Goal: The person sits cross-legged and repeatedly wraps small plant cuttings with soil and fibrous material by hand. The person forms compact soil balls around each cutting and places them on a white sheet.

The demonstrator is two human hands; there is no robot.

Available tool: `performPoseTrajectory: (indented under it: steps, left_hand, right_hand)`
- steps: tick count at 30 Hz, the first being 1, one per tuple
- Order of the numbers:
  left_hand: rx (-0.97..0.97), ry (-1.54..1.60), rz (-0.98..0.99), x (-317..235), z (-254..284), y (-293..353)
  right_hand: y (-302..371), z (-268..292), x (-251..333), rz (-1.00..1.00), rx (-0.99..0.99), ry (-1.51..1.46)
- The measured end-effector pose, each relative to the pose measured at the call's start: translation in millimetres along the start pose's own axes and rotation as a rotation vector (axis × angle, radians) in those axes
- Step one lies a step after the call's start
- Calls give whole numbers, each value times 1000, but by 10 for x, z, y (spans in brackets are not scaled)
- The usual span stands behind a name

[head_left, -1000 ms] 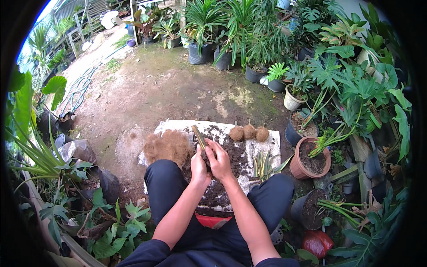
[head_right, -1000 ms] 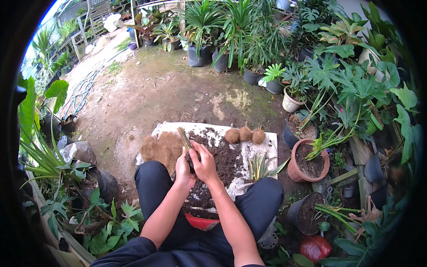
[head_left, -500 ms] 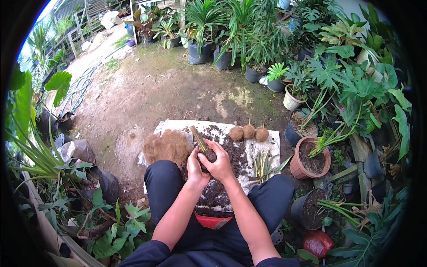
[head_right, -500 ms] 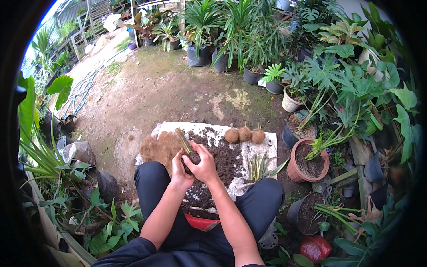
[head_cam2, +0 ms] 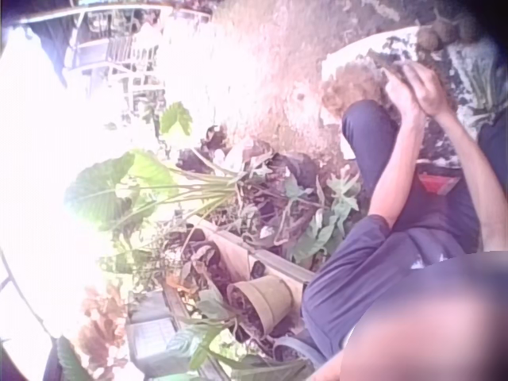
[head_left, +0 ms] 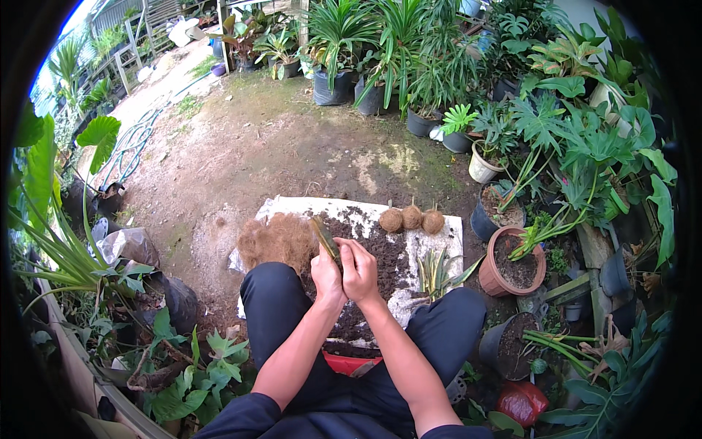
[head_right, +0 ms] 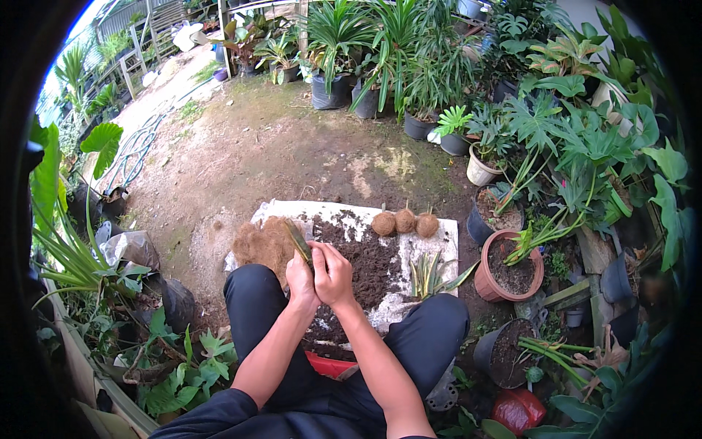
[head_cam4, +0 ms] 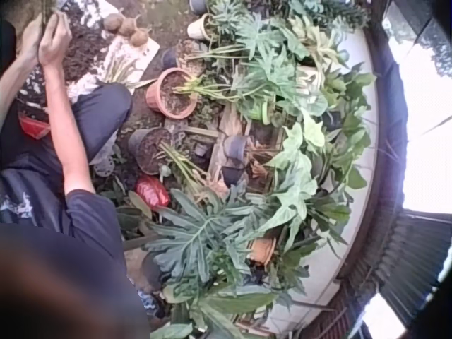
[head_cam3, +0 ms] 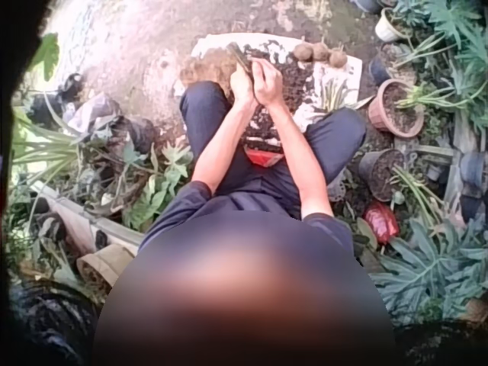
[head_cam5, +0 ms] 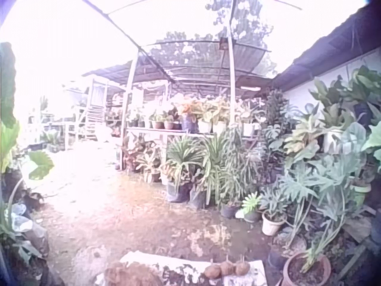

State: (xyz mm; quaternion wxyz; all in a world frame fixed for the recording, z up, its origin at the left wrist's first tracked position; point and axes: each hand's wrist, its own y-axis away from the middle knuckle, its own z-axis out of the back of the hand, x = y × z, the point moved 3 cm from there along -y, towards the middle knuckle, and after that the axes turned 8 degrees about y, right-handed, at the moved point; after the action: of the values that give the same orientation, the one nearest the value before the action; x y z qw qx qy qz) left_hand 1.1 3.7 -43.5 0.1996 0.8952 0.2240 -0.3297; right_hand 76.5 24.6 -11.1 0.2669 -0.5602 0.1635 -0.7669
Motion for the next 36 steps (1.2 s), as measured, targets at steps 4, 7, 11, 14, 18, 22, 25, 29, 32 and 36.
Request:
performPoseTrajectory:
  steps: [4,7,11,14,18,22,25,29,32,36]
  left_hand:
    - [49,183,242,4,-62,29]
    - [93,208,249,13,-110,-10]
    - [9,449,334,20,-60,-38]
    - [83,345,193,-26,-62,-44]
    - [129,87,-50,-69,-98,-15]
    - [103,2,-82,-116,-108,18]
    - [69,47,-21,-145,-102,58]
    - [-29,179,91,-124,-80,83]
    - [-54,74,130,-103,-71,75]
    - [25,49,96,-137,-99,85]
  right_hand:
    - [-58,19,-153,-336,53,-323]
    - [-89,54,-168,-324,-17,-541]
    - [-10,-13,-75,-244,37,-153]
    - [4,-13,-40,-198,31,-151]
    - [18,11,-10,-121,1,-94]
    - [16,6,40,-73,-17,-56]
    - [4,10,83,-72,-1,-68]
    - [12,53,160,59,42,50]
    - [12,74,153,53,31,77]
    - [-16,78,144,94,30,103]
